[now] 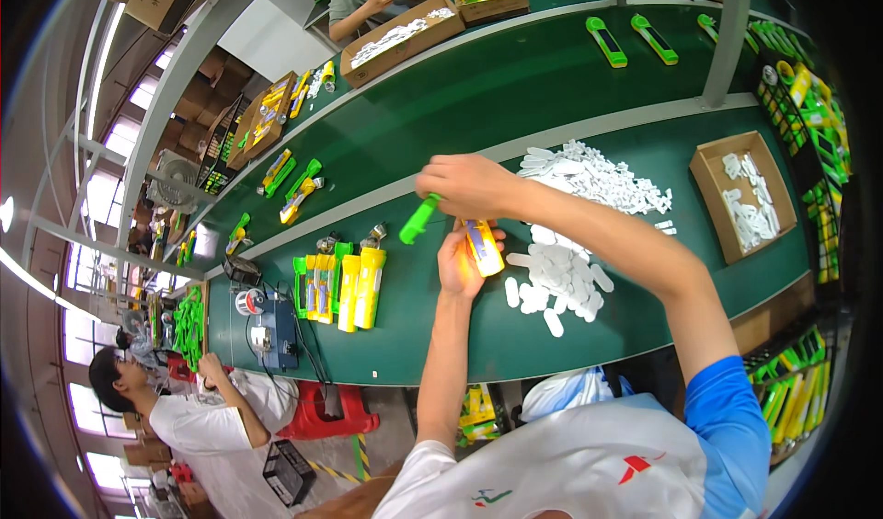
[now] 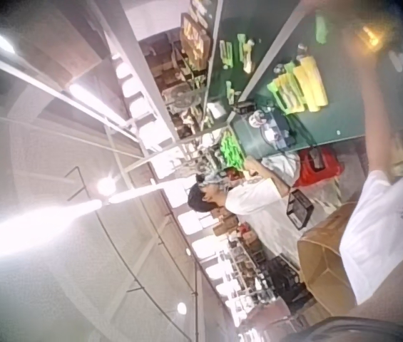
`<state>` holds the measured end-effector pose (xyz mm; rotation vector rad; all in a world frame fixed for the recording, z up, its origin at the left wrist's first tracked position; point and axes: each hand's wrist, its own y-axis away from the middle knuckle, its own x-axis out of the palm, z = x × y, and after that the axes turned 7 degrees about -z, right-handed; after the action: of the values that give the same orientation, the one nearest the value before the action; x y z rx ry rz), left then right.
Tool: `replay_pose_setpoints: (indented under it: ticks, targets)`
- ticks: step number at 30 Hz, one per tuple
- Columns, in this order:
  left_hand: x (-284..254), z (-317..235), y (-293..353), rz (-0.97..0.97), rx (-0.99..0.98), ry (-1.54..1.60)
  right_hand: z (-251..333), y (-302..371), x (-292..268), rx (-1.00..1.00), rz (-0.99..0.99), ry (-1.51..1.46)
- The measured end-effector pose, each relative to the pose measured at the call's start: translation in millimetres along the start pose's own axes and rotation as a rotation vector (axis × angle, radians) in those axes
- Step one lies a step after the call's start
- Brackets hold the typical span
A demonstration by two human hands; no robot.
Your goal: The person assembles flashlights along an assembly line by inserting white plastic components into flashlight casing halves, joining the casing halves together, and placing flashlights onto the conveyor belt.
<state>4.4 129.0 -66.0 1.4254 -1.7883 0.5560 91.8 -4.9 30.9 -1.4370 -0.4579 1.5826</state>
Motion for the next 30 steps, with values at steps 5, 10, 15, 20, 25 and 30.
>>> replay_pose_setpoints:
  ticks: [5,10,15,20,25,30]
  targets:
    - [36,18,5,0.039,0.119,0.078,36,73,-34,0.245,-0.368,-0.064]
    - [50,12,7,-0.224,0.036,-0.036,93,131,-66,0.814,-0.216,-0.217]
    - [78,-4,-3,-0.266,0.061,-0.200,118,185,-124,1.016,-0.283,-0.246]
    - [97,4,-26,-0.165,0.109,-0.271,136,213,-137,1.240,-0.174,0.008]
    - [135,21,-37,-0.127,0.099,-0.298,135,224,-114,1.226,-0.073,0.260]
    - [154,26,-45,-0.061,0.042,-0.270,126,215,-121,1.276,0.060,0.235]
